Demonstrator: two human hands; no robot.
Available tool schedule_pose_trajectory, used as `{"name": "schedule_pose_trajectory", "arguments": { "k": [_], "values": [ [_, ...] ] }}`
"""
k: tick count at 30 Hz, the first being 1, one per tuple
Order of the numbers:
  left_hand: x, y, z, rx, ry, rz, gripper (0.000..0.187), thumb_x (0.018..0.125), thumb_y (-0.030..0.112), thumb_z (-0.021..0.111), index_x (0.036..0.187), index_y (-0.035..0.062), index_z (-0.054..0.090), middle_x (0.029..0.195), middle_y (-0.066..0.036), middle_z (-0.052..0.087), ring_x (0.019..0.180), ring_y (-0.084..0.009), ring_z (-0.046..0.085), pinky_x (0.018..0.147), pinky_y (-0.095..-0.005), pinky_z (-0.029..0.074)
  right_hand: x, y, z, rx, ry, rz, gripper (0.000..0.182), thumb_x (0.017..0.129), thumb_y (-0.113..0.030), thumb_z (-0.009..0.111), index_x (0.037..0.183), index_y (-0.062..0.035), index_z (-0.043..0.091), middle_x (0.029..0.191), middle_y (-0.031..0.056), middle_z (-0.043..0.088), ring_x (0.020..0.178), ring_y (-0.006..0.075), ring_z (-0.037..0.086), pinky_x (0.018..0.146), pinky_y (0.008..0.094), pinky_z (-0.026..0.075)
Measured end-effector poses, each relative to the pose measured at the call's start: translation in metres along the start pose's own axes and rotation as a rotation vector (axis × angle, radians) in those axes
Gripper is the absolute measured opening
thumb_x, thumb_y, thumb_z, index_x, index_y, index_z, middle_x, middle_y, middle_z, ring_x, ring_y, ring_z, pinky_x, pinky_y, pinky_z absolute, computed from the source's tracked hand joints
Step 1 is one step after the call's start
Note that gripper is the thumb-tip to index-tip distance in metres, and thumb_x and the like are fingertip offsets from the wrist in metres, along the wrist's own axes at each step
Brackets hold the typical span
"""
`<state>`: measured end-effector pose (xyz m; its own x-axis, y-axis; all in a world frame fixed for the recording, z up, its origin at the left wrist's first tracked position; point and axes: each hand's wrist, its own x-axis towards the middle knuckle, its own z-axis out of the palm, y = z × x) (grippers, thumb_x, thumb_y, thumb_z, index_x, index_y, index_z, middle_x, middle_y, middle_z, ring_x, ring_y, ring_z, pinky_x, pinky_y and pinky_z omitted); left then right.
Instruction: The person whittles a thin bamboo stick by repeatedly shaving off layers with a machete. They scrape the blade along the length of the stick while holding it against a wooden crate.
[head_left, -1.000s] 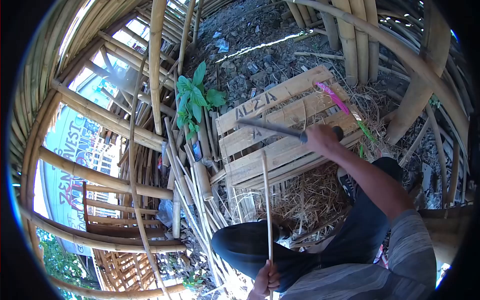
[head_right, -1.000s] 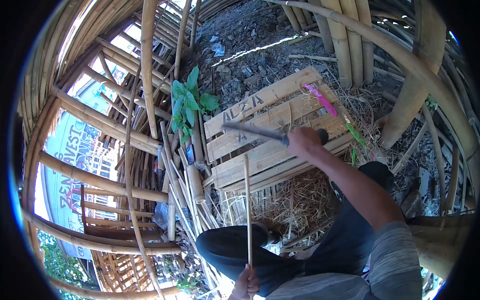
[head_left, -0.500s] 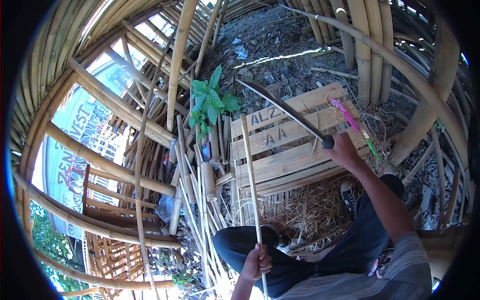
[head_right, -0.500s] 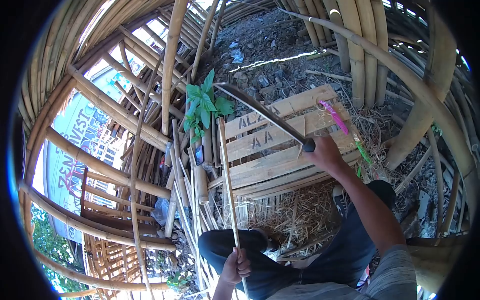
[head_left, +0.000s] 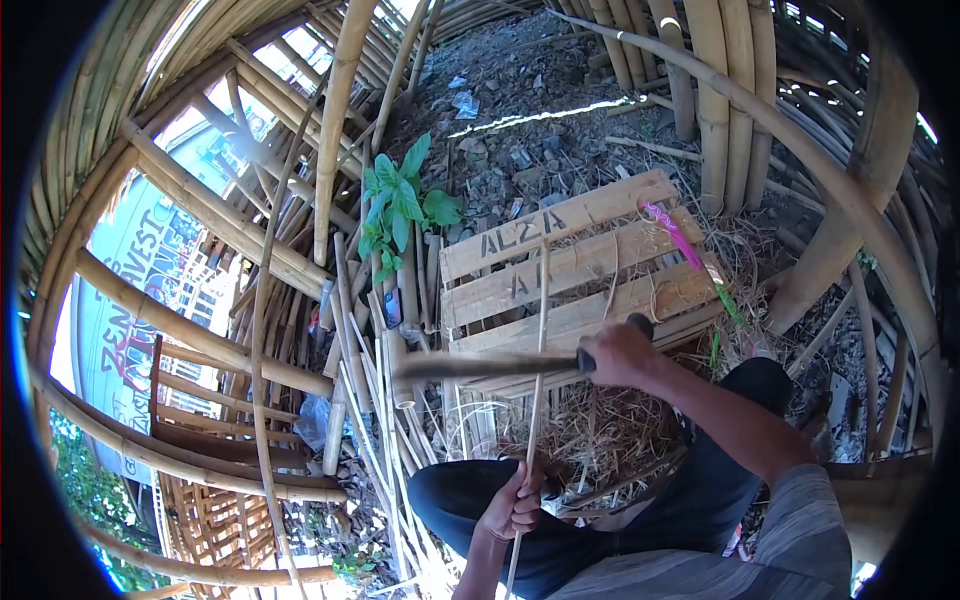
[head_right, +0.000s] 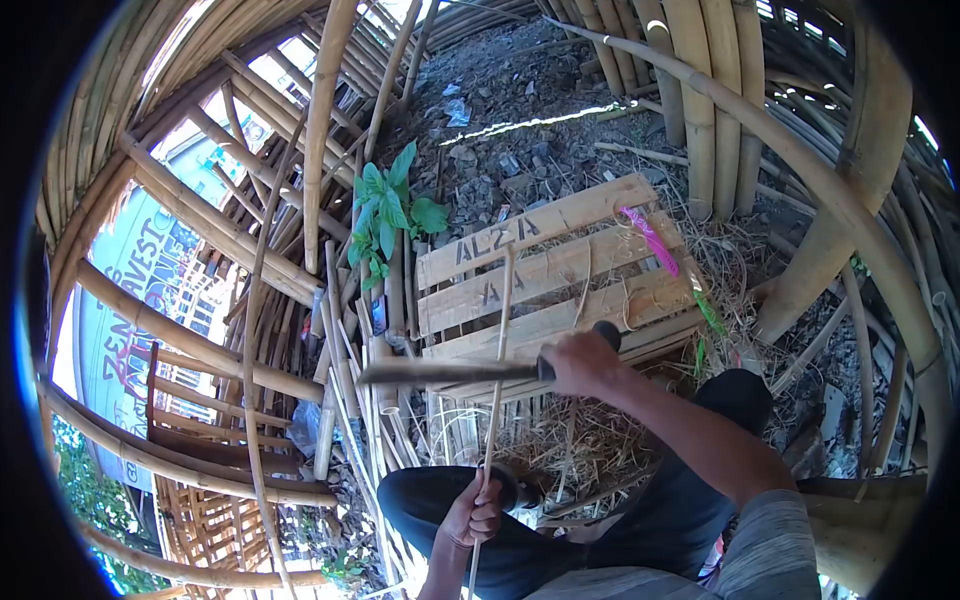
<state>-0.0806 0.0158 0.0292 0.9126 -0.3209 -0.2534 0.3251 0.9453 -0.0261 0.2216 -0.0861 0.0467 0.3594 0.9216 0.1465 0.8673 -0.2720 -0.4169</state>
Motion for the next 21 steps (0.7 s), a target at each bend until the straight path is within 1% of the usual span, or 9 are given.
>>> {"name": "schedule_pose_trajectory", "arguments": {
  "k": [1,4,5,9,10,11,13,15,21],
  "values": [
    [-0.007,-0.006,-0.007,0.041,0.092,-0.032,0.041,0.097,0.048,0.027,0.073,0.0157,0.034,0.049,0.008,0.016,0.035,-0.0014,0.010,0.030,-0.0175,0.008,0.010,0.010,-0.004,-0.015,0.017,0.178,0.022,0.066,-0.023,0.065,0.077,-0.0043,0.062,0.071,0.0166,0.064,0.065,0.0300,0.065,0.064,0.0415,0.053],
    [-0.016,-0.021,0.006,0.112,0.281,-0.002,0.042,0.097,0.048,0.029,0.072,0.0144,0.033,0.048,0.007,0.016,0.035,-0.0019,0.012,0.029,-0.0177,0.010,0.016,0.030,-0.010,-0.047,0.152,0.296,0.019,0.067,-0.021,0.064,0.074,-0.0039,0.062,0.070,0.0163,0.064,0.064,0.0301,0.065,0.063,0.0418,0.053],
    [-0.018,-0.022,0.009,0.194,0.375,0.018,0.042,0.097,0.048,0.029,0.071,0.0148,0.033,0.049,0.007,0.016,0.035,-0.0019,0.011,0.029,-0.0178,0.009,0.013,0.027,-0.009,-0.024,0.123,0.236,0.019,0.067,-0.021,0.063,0.074,-0.0035,0.062,0.068,0.0159,0.063,0.063,0.0304,0.065,0.062,0.0419,0.053],
    [-0.007,-0.006,0.006,0.211,0.291,0.068,0.041,0.097,0.047,0.031,0.071,0.0154,0.034,0.049,0.007,0.018,0.036,-0.0023,0.012,0.030,-0.0181,0.009,-0.001,-0.010,-0.001,-0.031,-0.065,0.037,0.020,0.065,-0.021,0.064,0.075,-0.0040,0.063,0.065,0.0157,0.062,0.063,0.0311,0.065,0.063,0.0419,0.053],
    [-0.002,-0.007,0.018,0.328,0.432,0.123,0.040,0.098,0.045,0.032,0.071,0.0153,0.034,0.049,0.007,0.020,0.036,-0.0025,0.015,0.030,-0.0188,0.010,-0.006,-0.014,0.004,-0.032,-0.069,0.034,0.020,0.065,-0.021,0.064,0.075,-0.0040,0.063,0.065,0.0157,0.062,0.063,0.0311,0.065,0.063,0.0419,0.053],
    [0.001,-0.010,0.026,0.327,0.437,0.121,0.040,0.098,0.045,0.032,0.071,0.0153,0.034,0.049,0.007,0.020,0.036,-0.0025,0.015,0.030,-0.0188,0.010,-0.010,-0.017,0.011,-0.034,-0.077,-0.039,0.020,0.065,-0.021,0.064,0.076,-0.0046,0.063,0.065,0.0159,0.063,0.063,0.0315,0.065,0.063,0.0422,0.053],
    [0.005,-0.021,0.035,0.775,0.697,0.229,0.040,0.097,0.044,0.035,0.069,0.0156,0.034,0.051,0.006,0.026,0.037,-0.0030,0.021,0.032,-0.0196,0.015,-0.009,-0.014,0.018,-0.024,-0.091,-0.112,0.019,0.064,-0.021,0.064,0.076,-0.0051,0.063,0.066,0.0162,0.063,0.064,0.0318,0.065,0.063,0.0424,0.053],
    [-0.002,-0.033,0.026,0.795,0.718,0.229,0.037,0.098,0.040,0.037,0.071,0.0148,0.035,0.051,0.005,0.029,0.038,-0.0038,0.025,0.032,-0.0207,0.017,0.006,0.012,0.009,0.009,-0.037,0.091,0.020,0.064,-0.021,0.064,0.078,-0.0060,0.064,0.069,0.0166,0.064,0.066,0.0329,0.065,0.065,0.0424,0.053],
    [0.001,-0.042,0.019,0.919,0.771,0.328,0.034,0.098,0.037,0.038,0.075,0.0118,0.039,0.051,0.005,0.031,0.037,-0.0038,0.029,0.032,-0.0204,0.021,0.012,0.010,-0.002,-0.027,0.052,0.242,0.022,0.065,-0.022,0.065,0.078,-0.0048,0.064,0.072,0.0174,0.065,0.069,0.0328,0.065,0.066,0.0422,0.053]
  ]
}}
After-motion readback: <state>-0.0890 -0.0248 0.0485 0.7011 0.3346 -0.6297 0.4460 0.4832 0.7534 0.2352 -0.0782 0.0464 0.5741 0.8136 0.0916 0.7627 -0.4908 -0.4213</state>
